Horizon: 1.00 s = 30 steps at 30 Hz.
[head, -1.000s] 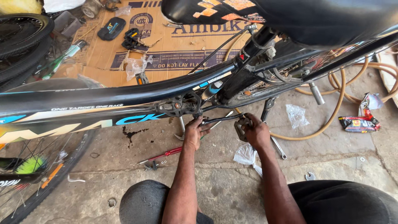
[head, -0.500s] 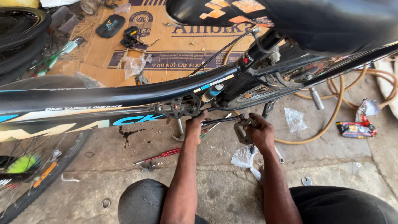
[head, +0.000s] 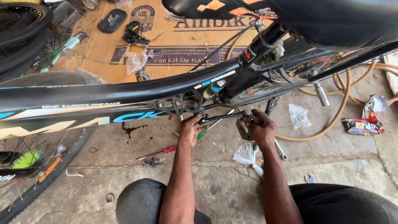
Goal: The person is sitting on the floor and using a wrench to tighten a bolt on the bicycle's crankset. They repeatedly adjust the tool and the pedal arm to secure the component.
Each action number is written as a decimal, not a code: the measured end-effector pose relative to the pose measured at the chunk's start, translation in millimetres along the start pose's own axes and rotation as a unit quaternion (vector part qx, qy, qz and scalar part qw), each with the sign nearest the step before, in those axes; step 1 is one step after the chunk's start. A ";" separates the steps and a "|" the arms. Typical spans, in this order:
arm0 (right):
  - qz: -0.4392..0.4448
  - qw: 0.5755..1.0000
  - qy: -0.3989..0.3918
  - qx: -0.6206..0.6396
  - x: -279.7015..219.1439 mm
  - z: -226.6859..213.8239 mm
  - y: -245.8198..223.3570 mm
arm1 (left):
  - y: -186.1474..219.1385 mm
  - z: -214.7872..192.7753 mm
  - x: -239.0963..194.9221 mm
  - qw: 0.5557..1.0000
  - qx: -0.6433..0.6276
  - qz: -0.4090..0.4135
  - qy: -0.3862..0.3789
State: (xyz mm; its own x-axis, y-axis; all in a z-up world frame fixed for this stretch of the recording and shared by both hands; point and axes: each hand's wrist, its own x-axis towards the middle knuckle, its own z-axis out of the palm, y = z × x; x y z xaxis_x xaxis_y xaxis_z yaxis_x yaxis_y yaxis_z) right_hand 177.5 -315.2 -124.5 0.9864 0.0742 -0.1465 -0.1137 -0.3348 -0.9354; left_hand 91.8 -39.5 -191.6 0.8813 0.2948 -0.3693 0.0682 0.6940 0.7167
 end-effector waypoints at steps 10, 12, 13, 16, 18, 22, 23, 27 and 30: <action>0.051 0.998 0.000 -0.036 -4.1 -2.1 -11.0 | 15.7 7.8 -16.4 1.000 0.025 -0.003 -0.003; -0.003 0.998 -0.010 -0.066 -2.7 -6.4 -14.6 | 12.4 3.7 -13.5 1.000 0.025 0.007 -0.002; 0.012 0.997 -0.006 -0.074 -3.6 -5.4 -15.8 | 11.3 2.1 -12.3 1.000 0.030 0.003 0.006; 0.024 0.996 0.008 -0.084 -6.7 -0.6 -16.5 | 8.4 1.4 -8.0 0.999 0.030 -0.009 0.025; -0.008 0.997 0.022 -0.074 -8.7 1.5 -13.4 | 3.0 3.4 -6.8 0.999 0.011 -0.017 0.034; -0.001 0.998 0.024 -0.058 -8.6 2.5 -10.1 | 3.2 2.6 -4.7 0.996 0.045 0.006 0.082; -0.008 0.998 0.025 -0.059 -8.7 2.6 -9.8 | 4.0 2.8 -2.5 0.994 0.050 0.009 0.092; -0.010 0.998 0.026 -0.062 -9.6 2.6 -13.0 | 0.5 7.6 -1.4 0.990 0.048 0.022 0.127; 0.008 0.997 0.026 -0.074 -12.6 2.3 -17.2 | 2.0 19.0 -1.6 0.975 0.130 0.070 0.166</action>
State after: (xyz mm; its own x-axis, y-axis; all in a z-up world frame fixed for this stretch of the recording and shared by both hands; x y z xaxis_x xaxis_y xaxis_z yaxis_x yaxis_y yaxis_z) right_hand 166.7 -308.2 -107.3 0.9897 0.0206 -0.1414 -0.1152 -0.4705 -0.8748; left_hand 99.4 -51.0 -178.4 0.6935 0.6013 -0.3969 0.1118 0.4545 0.8837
